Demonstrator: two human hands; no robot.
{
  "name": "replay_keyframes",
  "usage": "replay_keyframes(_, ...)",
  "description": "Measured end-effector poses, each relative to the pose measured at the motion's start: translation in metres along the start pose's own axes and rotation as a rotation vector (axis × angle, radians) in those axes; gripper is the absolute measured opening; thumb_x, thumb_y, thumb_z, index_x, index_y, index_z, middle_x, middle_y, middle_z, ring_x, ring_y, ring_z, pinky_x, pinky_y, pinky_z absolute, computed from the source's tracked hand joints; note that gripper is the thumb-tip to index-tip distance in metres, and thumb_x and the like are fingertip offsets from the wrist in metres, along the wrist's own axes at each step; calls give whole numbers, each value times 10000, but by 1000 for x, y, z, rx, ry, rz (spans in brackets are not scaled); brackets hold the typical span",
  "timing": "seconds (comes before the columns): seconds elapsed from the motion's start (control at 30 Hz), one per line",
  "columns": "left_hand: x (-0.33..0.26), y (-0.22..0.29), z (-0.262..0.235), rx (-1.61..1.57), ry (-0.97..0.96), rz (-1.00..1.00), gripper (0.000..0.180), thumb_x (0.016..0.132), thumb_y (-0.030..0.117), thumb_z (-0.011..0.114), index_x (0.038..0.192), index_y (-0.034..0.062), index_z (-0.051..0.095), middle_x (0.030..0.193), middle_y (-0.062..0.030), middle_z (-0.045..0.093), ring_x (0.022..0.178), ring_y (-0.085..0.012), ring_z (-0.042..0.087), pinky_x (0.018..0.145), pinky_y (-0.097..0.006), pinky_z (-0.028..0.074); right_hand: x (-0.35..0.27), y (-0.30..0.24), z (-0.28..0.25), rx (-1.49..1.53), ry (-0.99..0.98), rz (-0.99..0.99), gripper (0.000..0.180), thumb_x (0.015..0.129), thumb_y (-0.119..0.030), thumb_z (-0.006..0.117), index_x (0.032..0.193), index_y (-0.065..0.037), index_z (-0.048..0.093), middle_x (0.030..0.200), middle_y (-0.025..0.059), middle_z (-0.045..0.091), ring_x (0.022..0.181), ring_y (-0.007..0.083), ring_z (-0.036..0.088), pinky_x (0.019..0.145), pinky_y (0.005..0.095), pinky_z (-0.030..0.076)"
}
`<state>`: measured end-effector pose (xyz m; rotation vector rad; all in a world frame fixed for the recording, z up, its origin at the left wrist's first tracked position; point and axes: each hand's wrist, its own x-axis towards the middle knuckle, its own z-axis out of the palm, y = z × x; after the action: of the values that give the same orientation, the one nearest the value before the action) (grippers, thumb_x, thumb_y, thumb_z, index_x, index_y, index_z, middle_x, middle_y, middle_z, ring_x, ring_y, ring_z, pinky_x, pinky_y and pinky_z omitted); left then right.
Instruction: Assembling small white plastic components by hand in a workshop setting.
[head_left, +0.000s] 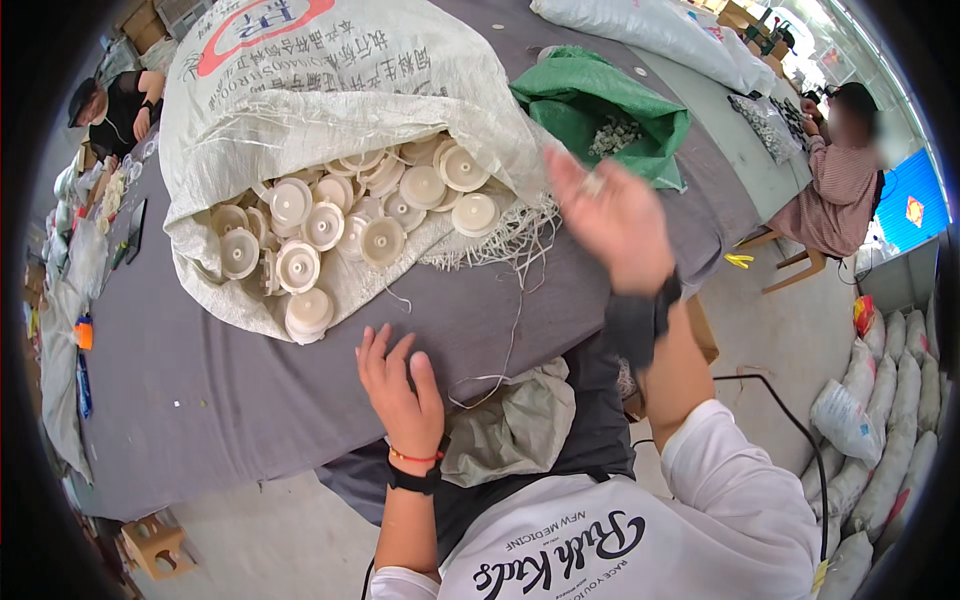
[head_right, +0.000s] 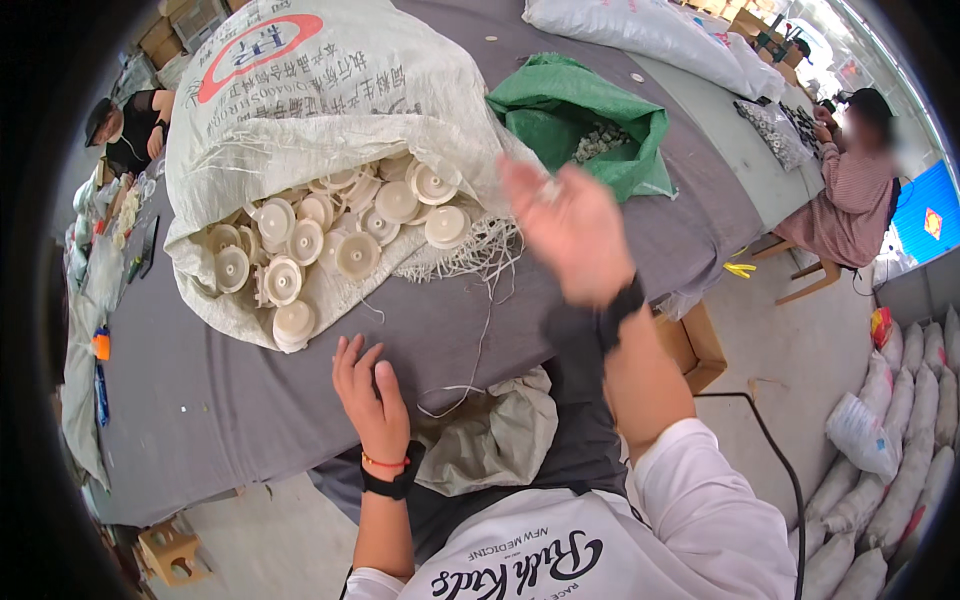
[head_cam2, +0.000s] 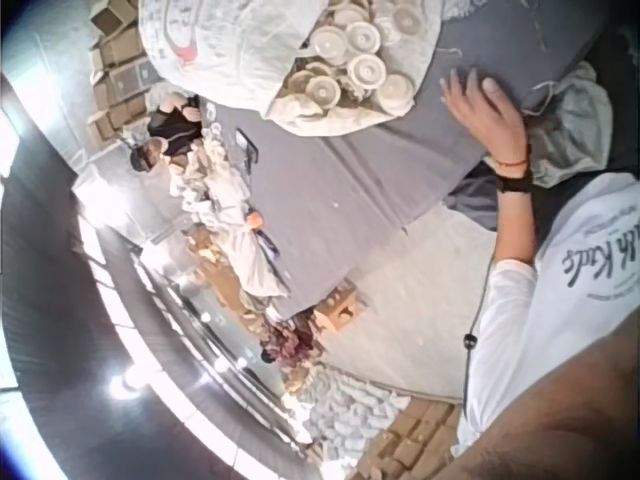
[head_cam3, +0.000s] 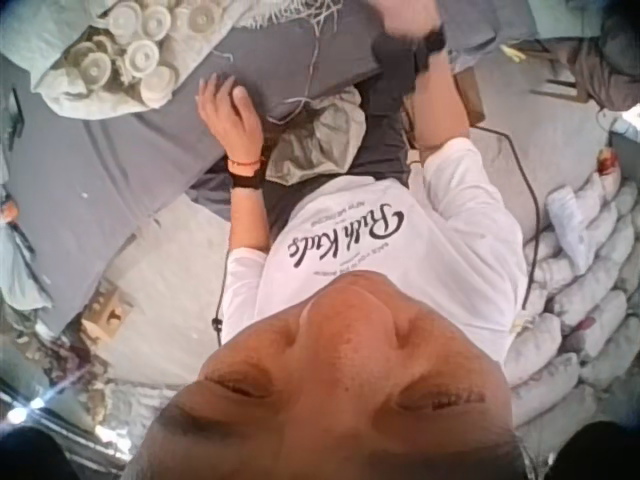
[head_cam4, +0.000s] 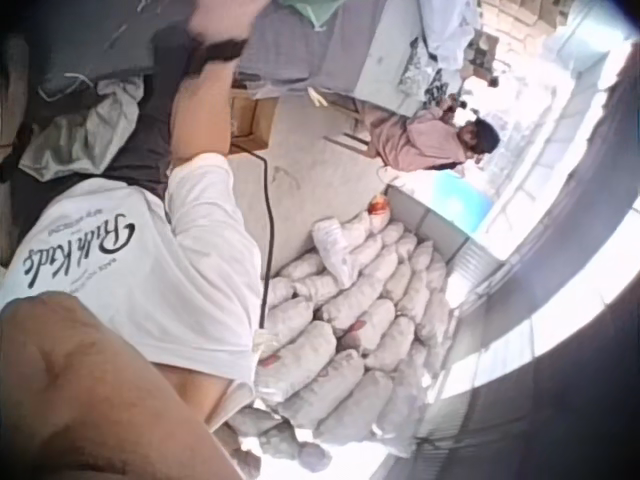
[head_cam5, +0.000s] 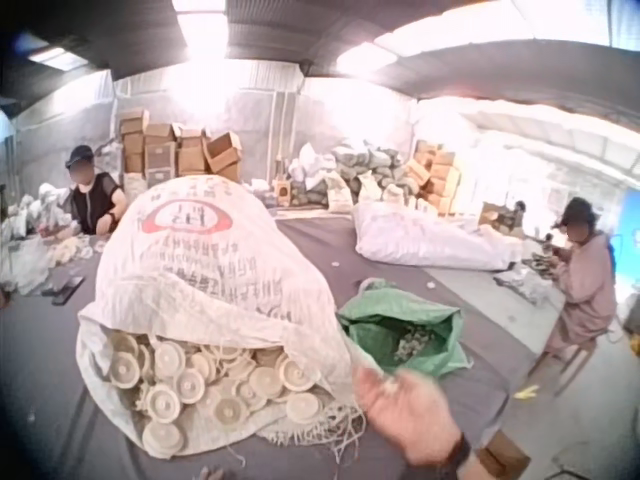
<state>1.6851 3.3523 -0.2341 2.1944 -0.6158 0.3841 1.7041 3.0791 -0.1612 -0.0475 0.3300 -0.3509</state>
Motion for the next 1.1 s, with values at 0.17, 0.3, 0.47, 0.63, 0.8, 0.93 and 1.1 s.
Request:
replay_keyframes(0.17,-1,0,5,161,11,49,197,795,159,543,929,22,586,1089,-145,517,1117,-337,420,971,-493,265,46,-61,14,312,23,-129,542,933,-297,277,1304,63,114,1370,276,20,1285,385,61,971,504,344)
replay_keyframes(0.3,1,4,4,140,10,46,174,791,139,547,915,25,593,1087,-132,528,1111,-324,438,968,-471,281,9,-8,4,-416,-59,-405,436,905,-224,374,1188,102,308,1093,220,493,1011,291,525,875,374,456)
replay_keyframes(0.47,1,3,5,170,-1,76,165,785,141,553,904,35,598,1067,-119,536,1103,-307,447,959,-462,295,1,71,-24,-1871,-276,-699,229,797,-218,550,858,2,563,875,148,580,846,250,545,727,347,459)
replay_keyframes(0.63,-2,1,6,131,26,77,174,780,143,561,912,33,594,1049,-115,548,1074,-306,469,944,-456,315,28,71,-47,-2548,-332,-993,329,664,-251,664,852,2,568,833,168,558,833,300,519,737,382,434)
replay_keyframes(0.8,-6,-3,1,42,35,58,183,781,128,559,928,22,586,1046,-127,556,1043,-311,494,920,-422,351,4,77,-36,-2358,-412,-1022,269,680,-214,648,844,-19,564,850,145,561,847,283,527,720,391,429)
replay_keyframes(0.93,-8,-3,-10,-376,-87,-81,388,781,47,543,1154,-5,449,1159,-171,480,1028,-286,515,886,-364,390,-45,89,-43,-2023,-453,-699,232,693,-140,624,874,-12,555,858,141,554,852,293,525,731,385,430)
replay_keyframes(1.1,-3,-8,1,-534,-13,-193,465,782,-18,505,1225,-31,362,1152,-188,444,897,-258,561,786,-325,445,-54,122,-66,-2146,-668,-720,387,712,-82,590,1072,11,483,1016,164,509,957,324,484,845,382,403)
